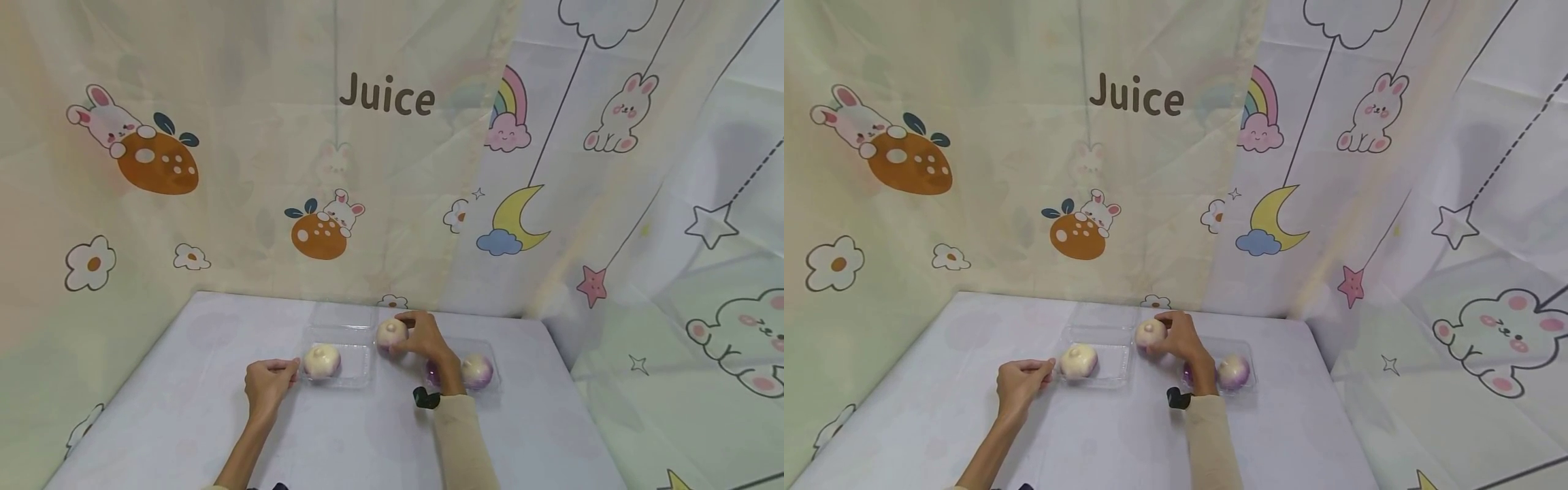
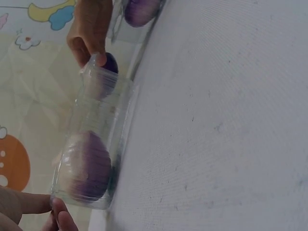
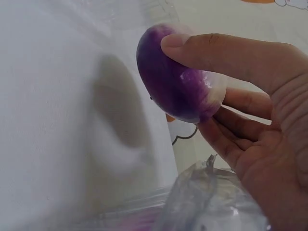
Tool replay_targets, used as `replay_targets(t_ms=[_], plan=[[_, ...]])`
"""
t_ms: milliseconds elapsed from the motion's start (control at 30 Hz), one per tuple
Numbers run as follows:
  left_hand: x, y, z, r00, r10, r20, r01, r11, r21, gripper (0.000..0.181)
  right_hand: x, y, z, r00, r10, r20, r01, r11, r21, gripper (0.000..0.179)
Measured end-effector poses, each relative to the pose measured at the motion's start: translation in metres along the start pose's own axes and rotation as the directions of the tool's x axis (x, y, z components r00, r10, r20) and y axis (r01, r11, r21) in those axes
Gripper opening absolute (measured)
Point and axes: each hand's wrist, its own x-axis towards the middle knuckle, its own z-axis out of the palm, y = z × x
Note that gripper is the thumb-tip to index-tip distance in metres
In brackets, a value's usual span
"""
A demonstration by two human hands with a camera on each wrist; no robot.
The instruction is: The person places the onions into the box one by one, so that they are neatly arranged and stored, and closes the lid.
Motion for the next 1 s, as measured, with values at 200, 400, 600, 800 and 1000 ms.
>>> replay_targets(t_ms=[200,400,600,800,1000], plan=[[0.0000,0.0010,0.0027,1.000,-0.017,-0.013,0.017,1.000,0.000,0.025,-0.0017,-0.0035,-0.0045,1.000,-0.023,0.002,0.023,0.999,-0.032,0.073],[-0.0009,0.0012,0.0025,1.000,-0.005,-0.011,0.005,1.000,-0.013,0.026,-0.0039,-0.0052,-0.0078,0.999,-0.032,0.014,0.032,0.999,-0.033,0.073],[-0.0009,0.0014,0.0019,1.000,-0.004,0.000,0.004,1.000,-0.016,0.028,-0.0050,-0.0016,-0.0080,0.999,-0.051,0.017,0.052,0.998,-0.042,0.073],[-0.0009,0.0016,0.0022,1.000,-0.003,-0.001,0.003,1.000,-0.011,0.027,-0.0055,-0.0006,-0.0091,0.999,-0.046,0.026,0.048,0.998,-0.044,0.074],[-0.0014,0.0018,0.0023,1.000,-0.002,-0.008,0.002,1.000,0.000,0.027,-0.0062,-0.0010,-0.0099,0.998,-0.047,0.034,0.048,0.998,-0.040,0.073]])
